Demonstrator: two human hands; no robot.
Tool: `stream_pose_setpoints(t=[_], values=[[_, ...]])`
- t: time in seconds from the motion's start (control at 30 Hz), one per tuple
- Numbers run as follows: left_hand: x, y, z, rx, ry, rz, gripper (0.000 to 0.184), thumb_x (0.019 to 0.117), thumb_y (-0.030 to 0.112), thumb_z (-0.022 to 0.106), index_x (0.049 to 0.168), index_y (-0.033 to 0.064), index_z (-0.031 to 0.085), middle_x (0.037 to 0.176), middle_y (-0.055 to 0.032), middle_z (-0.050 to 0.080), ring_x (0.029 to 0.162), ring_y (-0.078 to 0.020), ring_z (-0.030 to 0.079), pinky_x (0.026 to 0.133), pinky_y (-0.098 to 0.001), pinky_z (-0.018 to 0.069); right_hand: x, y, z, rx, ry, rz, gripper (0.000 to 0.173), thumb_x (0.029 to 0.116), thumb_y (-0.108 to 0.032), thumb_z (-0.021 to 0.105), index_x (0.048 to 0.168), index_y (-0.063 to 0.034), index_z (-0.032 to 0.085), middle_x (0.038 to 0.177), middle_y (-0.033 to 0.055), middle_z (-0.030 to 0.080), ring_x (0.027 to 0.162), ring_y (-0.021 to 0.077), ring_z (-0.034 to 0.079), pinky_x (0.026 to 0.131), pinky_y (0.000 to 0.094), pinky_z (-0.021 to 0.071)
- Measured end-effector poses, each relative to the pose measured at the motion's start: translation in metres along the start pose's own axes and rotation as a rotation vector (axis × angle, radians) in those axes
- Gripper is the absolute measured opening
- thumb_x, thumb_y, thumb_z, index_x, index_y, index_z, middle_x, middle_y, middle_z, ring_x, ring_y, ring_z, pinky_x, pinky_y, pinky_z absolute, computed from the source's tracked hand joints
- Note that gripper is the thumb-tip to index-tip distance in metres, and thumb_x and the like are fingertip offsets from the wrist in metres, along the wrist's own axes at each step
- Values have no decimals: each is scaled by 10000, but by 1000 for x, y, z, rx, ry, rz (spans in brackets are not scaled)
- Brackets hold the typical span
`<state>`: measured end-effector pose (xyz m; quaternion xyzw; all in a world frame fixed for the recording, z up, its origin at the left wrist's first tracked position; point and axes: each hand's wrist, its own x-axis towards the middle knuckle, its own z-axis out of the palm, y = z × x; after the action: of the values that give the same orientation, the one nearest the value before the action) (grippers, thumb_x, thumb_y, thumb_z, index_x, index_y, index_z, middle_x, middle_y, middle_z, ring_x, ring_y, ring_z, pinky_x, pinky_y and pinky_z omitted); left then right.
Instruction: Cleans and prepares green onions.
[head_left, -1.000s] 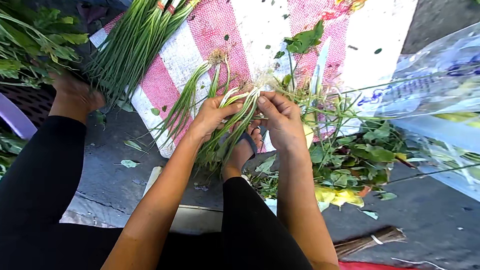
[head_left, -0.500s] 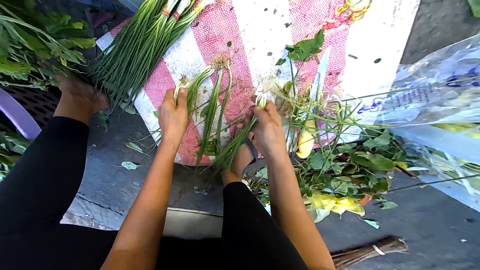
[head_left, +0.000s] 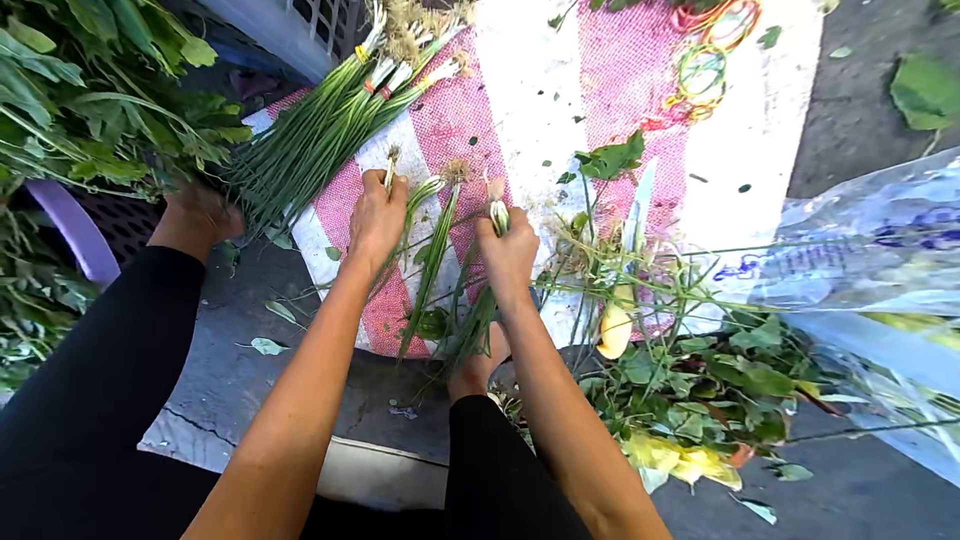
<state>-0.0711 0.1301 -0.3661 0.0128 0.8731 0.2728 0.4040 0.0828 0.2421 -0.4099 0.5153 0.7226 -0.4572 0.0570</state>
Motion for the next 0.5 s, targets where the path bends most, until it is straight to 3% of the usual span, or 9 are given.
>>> stream_pose_setpoints(t=[0.13, 0.23, 0.37, 0.43, 0.5], values=[[-19, -6, 28, -88, -93, -45, 415, 1089, 300, 466, 1421, 52, 469, 1031, -166, 646, 877, -287, 639, 774, -481, 528, -12, 25, 5, 392, -105, 72, 264, 990, -348, 650, 1115, -124, 588, 721, 47, 556, 489, 154, 479, 441, 340, 423], [-23, -6, 53, -113, -73, 2, 387, 1069, 240, 524, 1381, 12, 504, 1095, -187, 671, 961, -305, 672, 856, -495, 547, -27, 21, 8, 508, -182, 98, 281, 995, -377, 683, 1136, -145, 607, 705, 44, 577, 451, 125, 482, 403, 280, 438], [-16, -14, 80, -377, -143, 44, 409, 1061, 310, 564, 1344, 15, 555, 1127, -164, 673, 976, -236, 670, 886, -438, 552, -31, 17, 12, 652, -213, 100, 172, 996, -247, 690, 1107, -121, 651, 751, 30, 625, 479, 84, 504, 411, 222, 438], [-16, -16, 82, -416, -208, 60, 408, 1070, 327, 545, 1316, 7, 602, 1131, -164, 679, 1015, -237, 664, 938, -454, 533, -34, 15, 12, 657, -240, 86, 119, 984, -166, 693, 1085, -106, 675, 734, 31, 625, 475, 81, 493, 413, 225, 434], [-17, -15, 79, -380, -217, 76, 372, 1103, 294, 463, 1256, -4, 627, 1060, -160, 689, 973, -245, 664, 911, -474, 526, -37, 15, 9, 649, -284, 62, 145, 985, -108, 670, 1129, -105, 693, 721, 26, 613, 458, 67, 455, 405, 213, 402]])
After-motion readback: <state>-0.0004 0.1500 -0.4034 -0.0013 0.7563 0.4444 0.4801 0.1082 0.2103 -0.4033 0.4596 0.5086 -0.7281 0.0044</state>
